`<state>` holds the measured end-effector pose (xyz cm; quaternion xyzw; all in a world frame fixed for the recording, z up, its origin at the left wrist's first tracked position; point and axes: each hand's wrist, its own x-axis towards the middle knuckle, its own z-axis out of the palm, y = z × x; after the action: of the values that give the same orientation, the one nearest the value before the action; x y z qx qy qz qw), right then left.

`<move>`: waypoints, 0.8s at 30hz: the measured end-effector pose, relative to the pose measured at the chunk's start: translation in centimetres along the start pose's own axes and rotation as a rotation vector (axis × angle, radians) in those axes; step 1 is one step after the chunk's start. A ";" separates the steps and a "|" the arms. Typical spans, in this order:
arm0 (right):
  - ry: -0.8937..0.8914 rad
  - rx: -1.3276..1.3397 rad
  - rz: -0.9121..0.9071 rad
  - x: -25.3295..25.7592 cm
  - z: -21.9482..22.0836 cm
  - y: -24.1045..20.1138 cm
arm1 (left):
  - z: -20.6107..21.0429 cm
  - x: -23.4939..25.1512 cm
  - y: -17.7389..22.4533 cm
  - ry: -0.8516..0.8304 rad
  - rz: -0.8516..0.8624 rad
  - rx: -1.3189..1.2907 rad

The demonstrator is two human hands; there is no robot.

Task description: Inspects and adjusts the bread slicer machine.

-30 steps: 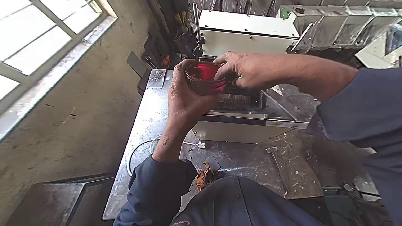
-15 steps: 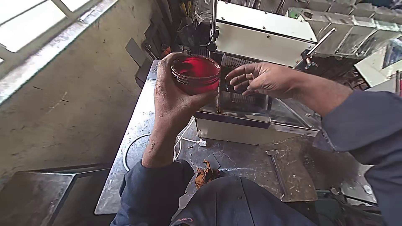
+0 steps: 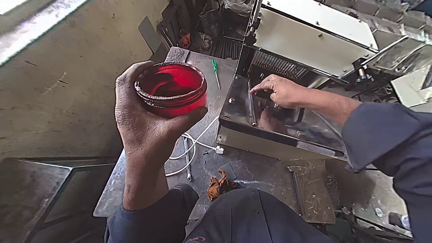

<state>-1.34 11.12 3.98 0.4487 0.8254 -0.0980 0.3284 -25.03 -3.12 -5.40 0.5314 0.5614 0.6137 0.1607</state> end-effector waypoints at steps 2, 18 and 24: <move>0.417 0.234 -0.199 5.8 5.2 4.8 | -0.3 -0.2 -0.7 0.012 -0.006 0.025; 0.205 0.149 -0.011 16.8 3.2 7.0 | -1.0 -1.4 -4.7 0.039 -0.094 -0.043; 0.277 0.242 0.007 18.1 3.6 7.4 | -0.8 -1.3 -5.3 0.030 -0.108 -0.017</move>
<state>-0.68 25.97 -9.18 0.4970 0.8434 -0.1324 0.1554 -27.32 -2.87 -10.40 0.4897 0.5865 0.6167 0.1895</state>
